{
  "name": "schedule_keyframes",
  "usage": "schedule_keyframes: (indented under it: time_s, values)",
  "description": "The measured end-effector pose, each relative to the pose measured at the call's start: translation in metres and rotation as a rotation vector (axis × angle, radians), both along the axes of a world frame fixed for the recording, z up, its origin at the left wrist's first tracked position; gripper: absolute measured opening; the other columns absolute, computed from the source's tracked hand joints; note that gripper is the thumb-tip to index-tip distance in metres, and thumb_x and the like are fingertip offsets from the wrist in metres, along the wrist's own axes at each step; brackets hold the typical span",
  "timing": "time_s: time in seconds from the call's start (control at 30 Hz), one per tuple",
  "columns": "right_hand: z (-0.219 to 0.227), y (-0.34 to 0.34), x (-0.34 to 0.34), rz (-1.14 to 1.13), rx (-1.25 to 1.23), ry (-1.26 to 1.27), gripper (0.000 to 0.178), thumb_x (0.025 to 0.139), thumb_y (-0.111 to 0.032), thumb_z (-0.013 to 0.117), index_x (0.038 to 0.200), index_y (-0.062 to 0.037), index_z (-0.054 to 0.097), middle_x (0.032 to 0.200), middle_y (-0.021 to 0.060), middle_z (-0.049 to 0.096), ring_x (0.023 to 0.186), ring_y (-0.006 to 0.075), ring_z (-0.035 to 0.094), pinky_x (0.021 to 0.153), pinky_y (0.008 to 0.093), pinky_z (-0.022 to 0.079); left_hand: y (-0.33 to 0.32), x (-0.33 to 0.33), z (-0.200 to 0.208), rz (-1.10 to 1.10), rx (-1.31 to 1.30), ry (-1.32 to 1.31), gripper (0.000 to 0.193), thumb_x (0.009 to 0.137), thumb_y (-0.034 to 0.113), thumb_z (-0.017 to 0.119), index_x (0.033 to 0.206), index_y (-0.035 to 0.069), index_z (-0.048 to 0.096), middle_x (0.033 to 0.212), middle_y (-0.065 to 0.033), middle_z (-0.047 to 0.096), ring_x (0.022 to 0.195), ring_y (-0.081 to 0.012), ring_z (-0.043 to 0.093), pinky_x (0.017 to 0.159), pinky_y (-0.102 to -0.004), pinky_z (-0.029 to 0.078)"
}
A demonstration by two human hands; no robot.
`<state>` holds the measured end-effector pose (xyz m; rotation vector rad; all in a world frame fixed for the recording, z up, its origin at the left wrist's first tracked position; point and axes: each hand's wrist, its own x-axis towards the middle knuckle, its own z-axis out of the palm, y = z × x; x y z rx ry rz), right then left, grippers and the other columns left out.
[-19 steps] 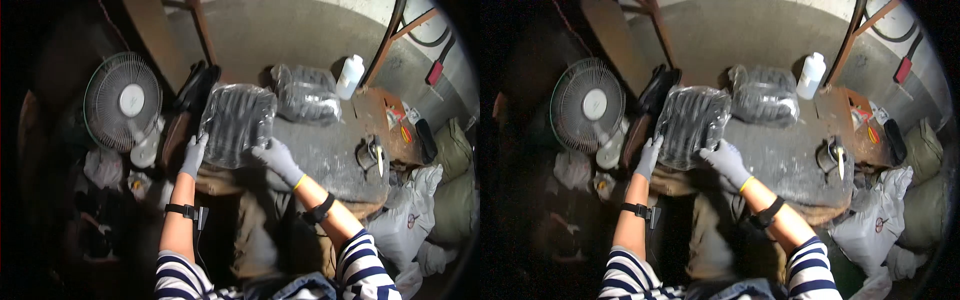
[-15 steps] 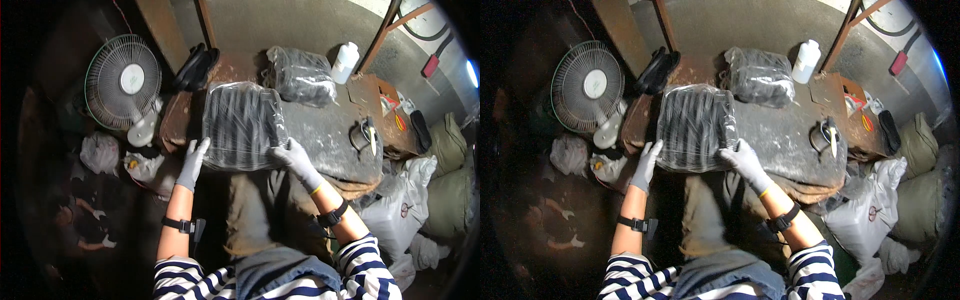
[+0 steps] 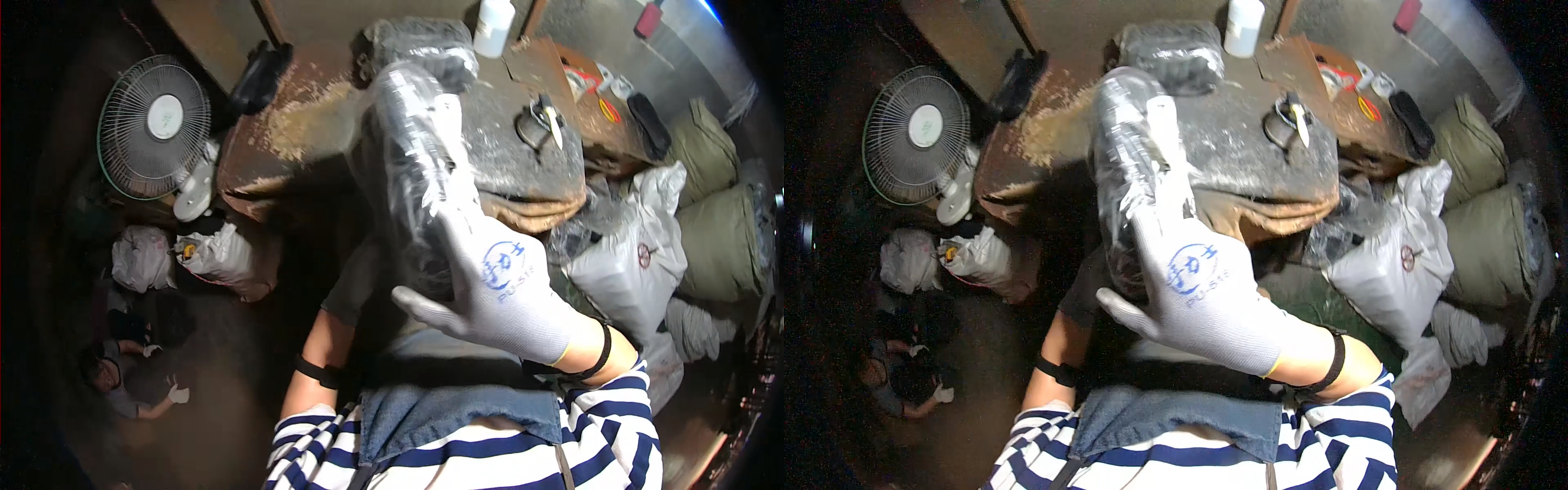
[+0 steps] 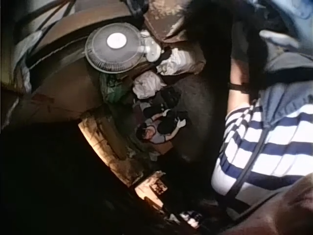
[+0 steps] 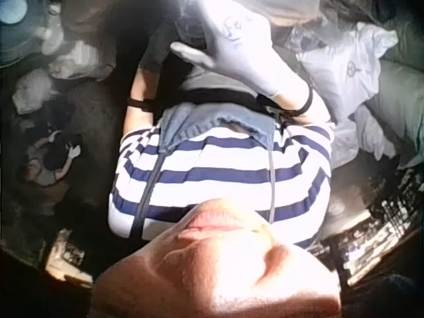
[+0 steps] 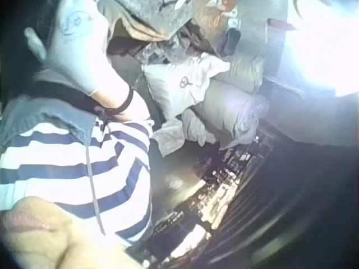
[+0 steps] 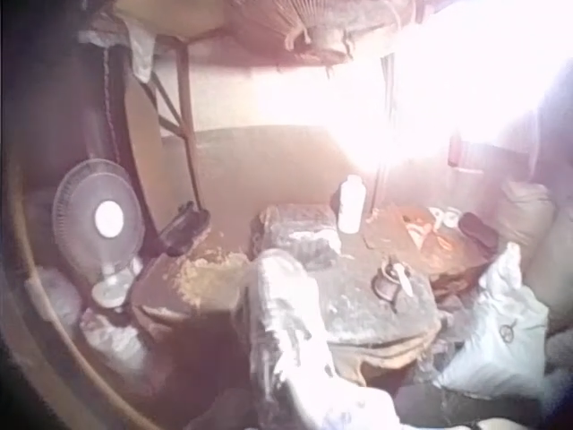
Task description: The recorder applies adhesive to several black shoe soles using a brush and a small container.
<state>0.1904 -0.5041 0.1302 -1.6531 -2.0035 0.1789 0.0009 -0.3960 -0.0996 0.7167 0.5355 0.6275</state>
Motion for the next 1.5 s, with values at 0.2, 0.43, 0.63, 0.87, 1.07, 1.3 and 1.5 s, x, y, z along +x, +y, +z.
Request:
schedule_keyframes:
  time_s: [0.2, 0.43, 0.63, 0.87, 1.07, 1.3, 1.5]
  values:
    - [-0.090, -0.035, -0.010, 0.099, -0.261, 0.011, 0.053, 0.087, -0.046, 0.068, 0.109, -0.0004, 0.052, 0.091, 0.0198, 0.062, 0.078, 0.0369, 0.065, 0.063, 0.0436, 0.051, -0.045, -0.017, -0.011, 0.302, 0.160, -0.049, 0.040, 0.105, 0.026, 0.035, 0.137, 0.003, 0.045, 0.125, -0.0028, 0.050, 0.104, -0.0111, 0.043, 0.089, -0.0255, 0.036]
    - [-0.083, -0.035, 0.015, 0.036, -0.053, 0.314, 0.034, 0.081, -0.032, 0.078, 0.090, -0.0055, 0.059, 0.079, 0.0120, 0.058, 0.076, 0.0292, 0.063, 0.063, 0.0366, 0.050, -0.069, 0.005, 0.096, 0.488, 0.462, 0.193, 0.031, 0.101, 0.004, 0.049, 0.132, 0.004, 0.049, 0.116, -0.0005, 0.059, 0.099, -0.0069, 0.059, 0.086, -0.0206, 0.049]
    - [-0.122, -0.022, 0.001, -0.096, -0.071, 0.243, 0.053, 0.080, -0.047, 0.074, 0.101, -0.0037, 0.052, 0.092, 0.0158, 0.059, 0.086, 0.0345, 0.064, 0.071, 0.0407, 0.052, -0.060, 0.016, 0.098, 0.380, 0.556, 0.339, 0.037, 0.103, 0.023, 0.053, 0.134, 0.003, 0.050, 0.124, -0.0042, 0.058, 0.111, -0.0115, 0.055, 0.098, -0.0281, 0.044]
    - [-0.118, -0.021, 0.026, 0.012, -0.254, 0.527, 0.020, 0.089, -0.017, 0.068, 0.100, -0.0027, 0.062, 0.080, 0.0063, 0.060, 0.071, 0.0110, 0.055, 0.066, 0.0286, 0.046, -0.075, 0.000, 0.104, 0.472, 0.933, 0.714, 0.083, 0.090, 0.019, 0.069, 0.152, -0.006, 0.021, 0.156, -0.0214, 0.026, 0.144, -0.0276, 0.028, 0.118, -0.0384, 0.025]
    - [-0.132, -0.017, 0.040, 0.041, -0.570, 1.521, 0.023, 0.089, -0.020, 0.068, 0.105, -0.0035, 0.063, 0.088, 0.0005, 0.065, 0.068, 0.0040, 0.052, 0.061, 0.0184, 0.042, -0.097, 0.013, 0.135, 0.282, 1.698, 1.215, 0.053, 0.076, 0.023, 0.074, 0.124, 0.006, 0.059, 0.155, -0.0211, 0.029, 0.143, -0.0409, 0.024, 0.118, -0.0531, 0.019]
    - [-0.140, -0.006, 0.027, 0.016, -0.453, 1.434, 0.026, 0.090, -0.023, 0.068, 0.108, -0.0045, 0.062, 0.086, -0.0021, 0.061, 0.071, 0.0040, 0.051, 0.065, 0.0190, 0.042, -0.073, 0.040, 0.128, 0.405, 1.722, 1.332, 0.048, 0.072, 0.025, 0.075, 0.114, 0.008, 0.059, 0.141, -0.0205, 0.043, 0.136, -0.0416, 0.031, 0.112, -0.0543, 0.023]
    - [-0.139, -0.013, 0.021, 0.049, -0.560, 1.602, 0.029, 0.092, -0.018, 0.061, 0.116, -0.0034, 0.060, 0.101, 0.0007, 0.065, 0.088, 0.0057, 0.059, 0.079, 0.0203, 0.046, -0.036, 0.016, 0.148, 0.418, 1.655, 1.121, 0.013, 0.085, 0.012, 0.071, 0.088, 0.002, 0.063, 0.101, -0.0101, 0.063, 0.097, -0.0262, 0.062, 0.092, -0.0362, 0.047]
